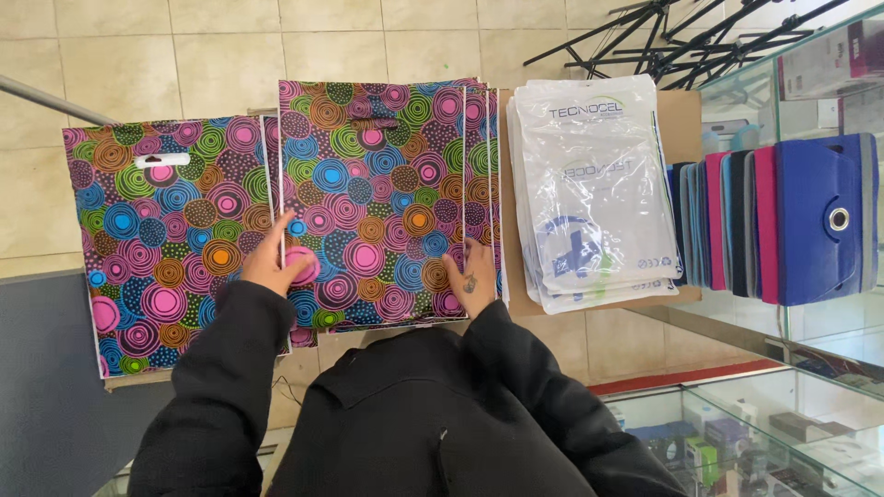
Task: The person unboxes various colored tablet cases from plastic bags on a store counter, displaying each case by hand.
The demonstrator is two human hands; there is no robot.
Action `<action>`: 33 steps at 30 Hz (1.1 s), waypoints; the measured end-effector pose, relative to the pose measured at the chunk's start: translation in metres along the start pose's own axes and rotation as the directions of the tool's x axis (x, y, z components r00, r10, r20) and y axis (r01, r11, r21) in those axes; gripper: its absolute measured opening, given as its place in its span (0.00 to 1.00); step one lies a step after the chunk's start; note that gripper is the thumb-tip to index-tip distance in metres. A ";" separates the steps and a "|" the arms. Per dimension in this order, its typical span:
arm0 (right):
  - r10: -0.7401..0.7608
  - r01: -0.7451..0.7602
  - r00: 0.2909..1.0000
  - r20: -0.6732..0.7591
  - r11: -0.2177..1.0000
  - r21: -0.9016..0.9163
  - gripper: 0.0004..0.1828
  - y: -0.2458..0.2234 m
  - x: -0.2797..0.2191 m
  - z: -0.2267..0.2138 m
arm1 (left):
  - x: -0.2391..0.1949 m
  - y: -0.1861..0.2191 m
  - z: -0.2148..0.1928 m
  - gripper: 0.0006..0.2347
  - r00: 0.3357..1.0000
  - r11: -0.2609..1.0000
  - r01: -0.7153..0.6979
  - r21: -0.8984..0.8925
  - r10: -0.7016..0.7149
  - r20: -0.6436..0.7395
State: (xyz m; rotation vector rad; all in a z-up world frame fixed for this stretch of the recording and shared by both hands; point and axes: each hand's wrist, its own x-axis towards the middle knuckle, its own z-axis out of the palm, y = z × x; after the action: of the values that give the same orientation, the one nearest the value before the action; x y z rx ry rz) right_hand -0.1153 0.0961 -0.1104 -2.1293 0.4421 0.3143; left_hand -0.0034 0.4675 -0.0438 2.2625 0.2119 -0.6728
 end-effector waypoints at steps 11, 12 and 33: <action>0.017 -0.085 0.990 -0.142 0.867 -0.490 0.29 -0.018 0.011 -0.030 | 0.004 -0.020 0.072 0.53 0.977 0.980 -0.123 0.157 0.092 0.195; -0.026 -0.058 0.986 -0.162 0.868 -0.493 0.28 -0.024 0.007 -0.033 | 0.001 -0.019 0.075 0.53 0.983 0.948 -0.171 0.269 0.145 0.115; -0.520 0.399 0.850 0.089 0.525 -0.752 0.39 -0.018 -0.055 0.022 | -0.051 -0.015 0.161 0.43 0.782 0.488 -0.562 0.668 0.577 0.236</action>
State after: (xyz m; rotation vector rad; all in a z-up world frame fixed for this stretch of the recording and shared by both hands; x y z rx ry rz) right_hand -0.1586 0.1347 -0.0879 -3.0039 -0.2747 0.0023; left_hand -0.1166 0.3663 -0.1192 2.8171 -0.9553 -0.3772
